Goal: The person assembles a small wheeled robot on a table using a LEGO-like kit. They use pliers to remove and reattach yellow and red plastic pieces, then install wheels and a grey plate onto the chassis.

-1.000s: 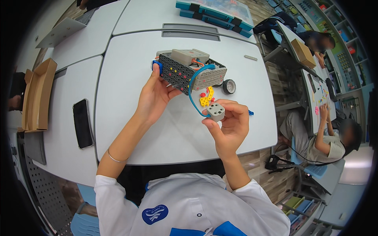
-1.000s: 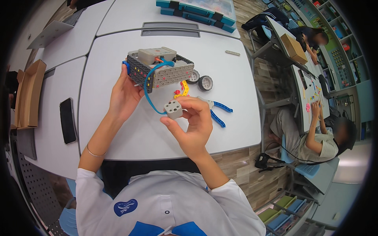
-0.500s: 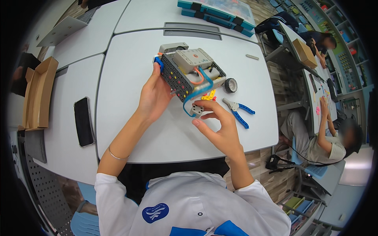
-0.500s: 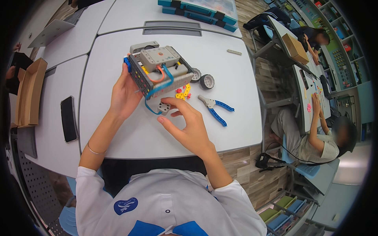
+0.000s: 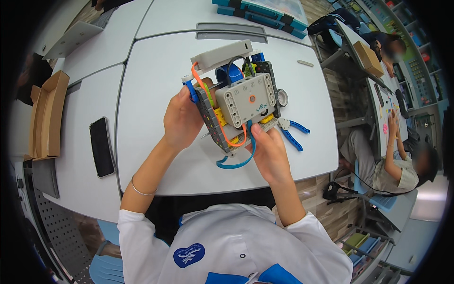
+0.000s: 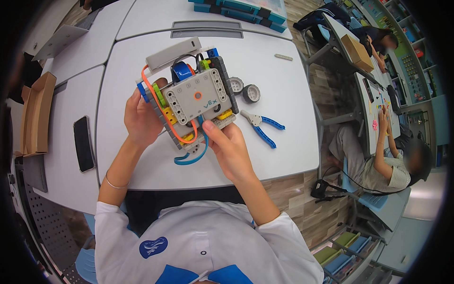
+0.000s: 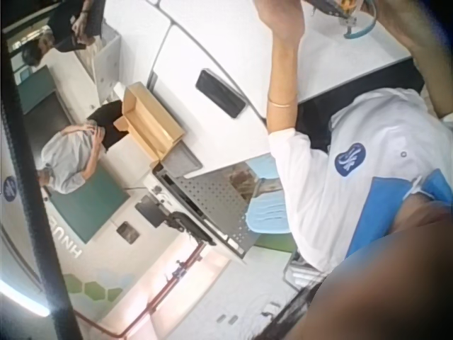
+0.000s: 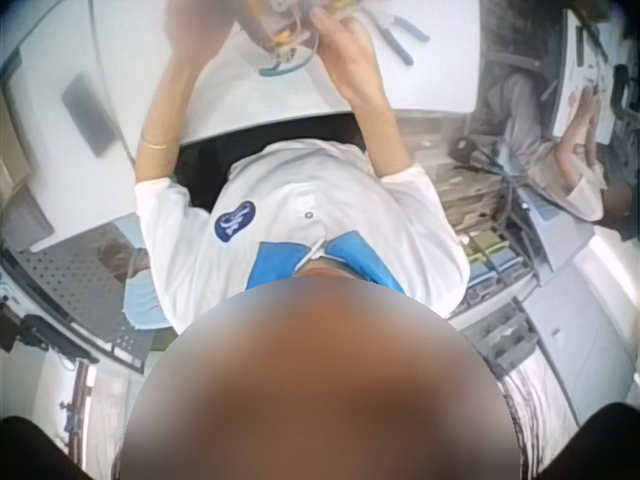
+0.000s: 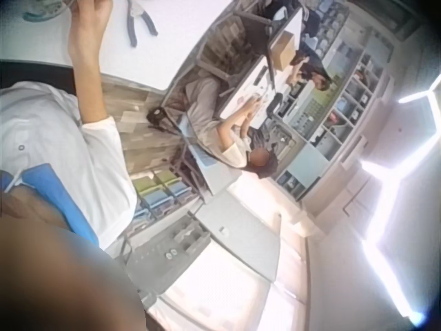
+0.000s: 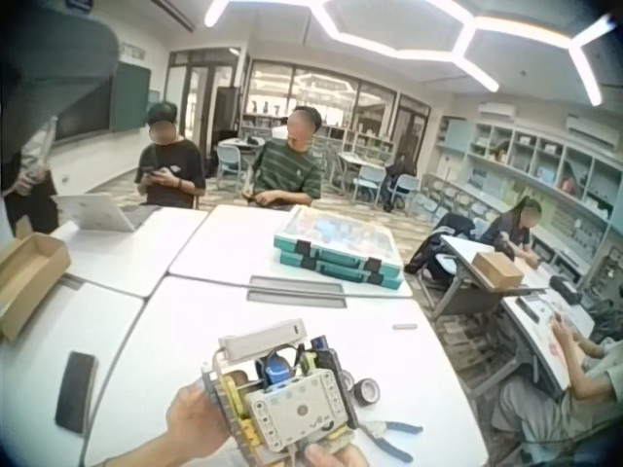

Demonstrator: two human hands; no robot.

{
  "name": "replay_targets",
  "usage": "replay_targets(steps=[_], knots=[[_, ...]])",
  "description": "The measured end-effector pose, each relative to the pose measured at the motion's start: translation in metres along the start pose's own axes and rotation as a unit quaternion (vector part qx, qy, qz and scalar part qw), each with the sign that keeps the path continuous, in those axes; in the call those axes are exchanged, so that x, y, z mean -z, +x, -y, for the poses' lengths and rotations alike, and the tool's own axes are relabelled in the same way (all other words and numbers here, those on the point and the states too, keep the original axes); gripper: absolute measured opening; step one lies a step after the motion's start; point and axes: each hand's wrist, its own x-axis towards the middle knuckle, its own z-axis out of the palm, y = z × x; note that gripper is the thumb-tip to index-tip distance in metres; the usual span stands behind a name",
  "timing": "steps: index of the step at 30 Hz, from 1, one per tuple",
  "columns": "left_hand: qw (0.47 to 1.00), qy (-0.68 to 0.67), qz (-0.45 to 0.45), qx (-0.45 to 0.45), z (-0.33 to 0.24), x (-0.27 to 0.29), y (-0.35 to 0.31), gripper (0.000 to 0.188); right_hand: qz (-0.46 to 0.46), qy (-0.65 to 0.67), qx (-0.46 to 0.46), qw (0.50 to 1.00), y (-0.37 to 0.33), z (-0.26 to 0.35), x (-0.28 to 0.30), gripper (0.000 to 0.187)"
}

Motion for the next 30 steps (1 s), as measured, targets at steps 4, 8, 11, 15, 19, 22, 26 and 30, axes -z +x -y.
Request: replay_targets(steps=[4, 8, 11, 15, 19, 22, 26, 30], knots=[[0.997, 0.009, -0.068, 0.029, -0.007, -0.026, -0.001, 0.072, -0.04, -0.011, 0.075, 0.996, 0.0, 0.0, -0.009, 0.05], [0.992, 0.048, -0.103, 0.058, -0.014, -0.031, 0.003, 0.072, -0.054, -0.089, 0.171, 0.98, 0.003, -0.008, -0.01, 0.05], [0.986, 0.077, -0.141, 0.054, -0.013, -0.023, 0.01, 0.072, -0.07, -0.157, 0.221, 0.96, 0.004, -0.01, -0.005, 0.047], [0.982, 0.146, -0.117, 0.034, -0.025, -0.017, 0.017, 0.073, -0.105, -0.201, 0.257, 0.939, 0.008, -0.004, 0.002, 0.039], [0.963, 0.26, -0.034, 0.059, -0.029, -0.007, 0.012, 0.069, -0.087, -0.231, 0.271, 0.93, 0.007, 0.006, 0.009, 0.033], [0.964, 0.259, -0.027, 0.045, -0.032, -0.009, 0.012, 0.071, -0.072, -0.233, 0.235, 0.941, 0.005, 0.015, 0.013, 0.029], [0.934, 0.342, -0.026, 0.102, -0.039, -0.003, 0.014, 0.078, -0.059, -0.276, 0.232, 0.931, 0.01, 0.017, 0.013, 0.026], [0.921, 0.387, 0.011, 0.028, -0.045, -0.013, 0.015, 0.071, -0.029, -0.361, 0.231, 0.903, 0.014, 0.018, 0.014, 0.029]])
